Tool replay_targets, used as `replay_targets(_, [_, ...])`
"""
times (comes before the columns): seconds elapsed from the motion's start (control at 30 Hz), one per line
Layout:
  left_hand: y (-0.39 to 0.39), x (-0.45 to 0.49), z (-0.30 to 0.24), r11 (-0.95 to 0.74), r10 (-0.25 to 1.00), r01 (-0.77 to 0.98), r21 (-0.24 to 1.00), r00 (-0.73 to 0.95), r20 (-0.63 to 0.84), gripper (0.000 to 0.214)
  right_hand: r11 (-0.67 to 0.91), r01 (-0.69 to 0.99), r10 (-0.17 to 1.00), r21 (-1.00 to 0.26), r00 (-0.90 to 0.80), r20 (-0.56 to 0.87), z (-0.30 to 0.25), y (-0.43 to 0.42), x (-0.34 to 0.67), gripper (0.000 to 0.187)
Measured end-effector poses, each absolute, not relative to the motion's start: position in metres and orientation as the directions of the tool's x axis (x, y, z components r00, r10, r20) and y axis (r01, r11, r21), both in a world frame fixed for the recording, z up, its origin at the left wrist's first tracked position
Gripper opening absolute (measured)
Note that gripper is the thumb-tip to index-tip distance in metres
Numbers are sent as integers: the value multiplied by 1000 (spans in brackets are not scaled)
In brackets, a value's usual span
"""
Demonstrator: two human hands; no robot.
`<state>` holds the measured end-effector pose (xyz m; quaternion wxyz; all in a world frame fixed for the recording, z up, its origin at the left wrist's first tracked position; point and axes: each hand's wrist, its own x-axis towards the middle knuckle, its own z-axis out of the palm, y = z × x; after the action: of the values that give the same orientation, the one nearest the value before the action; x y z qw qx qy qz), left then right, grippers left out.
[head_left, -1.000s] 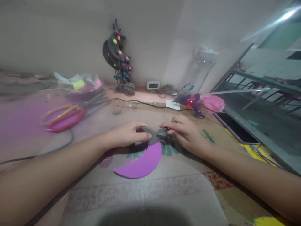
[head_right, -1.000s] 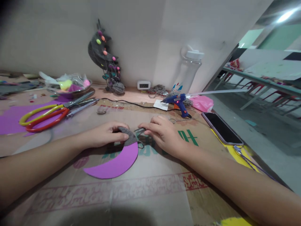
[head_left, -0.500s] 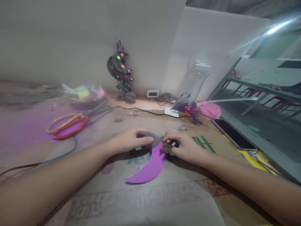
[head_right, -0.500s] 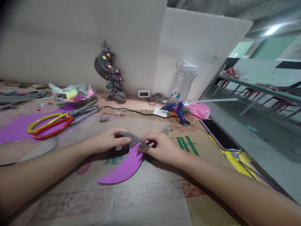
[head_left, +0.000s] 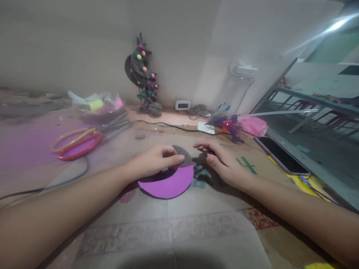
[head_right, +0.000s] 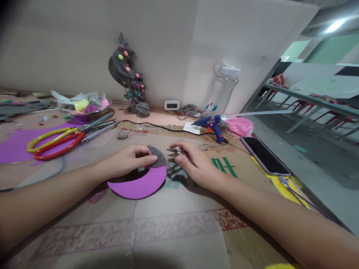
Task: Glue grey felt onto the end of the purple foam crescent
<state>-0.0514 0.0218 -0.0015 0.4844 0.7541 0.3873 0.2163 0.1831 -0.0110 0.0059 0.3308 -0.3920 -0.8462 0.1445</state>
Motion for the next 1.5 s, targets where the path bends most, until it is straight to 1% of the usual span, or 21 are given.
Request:
replay_targets(0.1, [21,-52,0,-239,791,387,891,609,-53,41,702,616,699,-357,-501,511,6,-8,188,35])
replay_targets(0.27, [22,-52,0,-270,781,388,881,623,-35,37,765,630,586,-133,-595,549,8,-6,189,28])
replay_targets(0.33, [22,-52,0,-266,785,400,877,618,-44,37,773,632,552,-62,-620,558,9,-7,189,27])
replay_targets(0.43, [22,-52,0,-268,788,424,865,613,-56,39,771,637,522,5,-637,567,9,-7,188,27])
replay_targets(0.63, [21,-52,3,-276,784,428,861,618,-56,37,758,649,514,57,-649,560,9,-8,187,24])
replay_targets(0.8, [21,-52,1,-265,786,445,855,613,-75,39,744,662,523,86,-658,542,9,-8,186,26])
replay_targets(1.0, [21,-52,0,-275,787,450,850,613,-70,39,727,682,550,74,-644,531,8,-8,185,28])
replay_targets(1.23, [21,-52,1,-272,782,439,856,619,-68,37,725,689,595,13,-635,492,8,-8,184,30])
replay_targets(1.5, [21,-53,2,-286,770,447,848,634,-74,35,722,691,585,44,-643,494,6,-8,184,31])
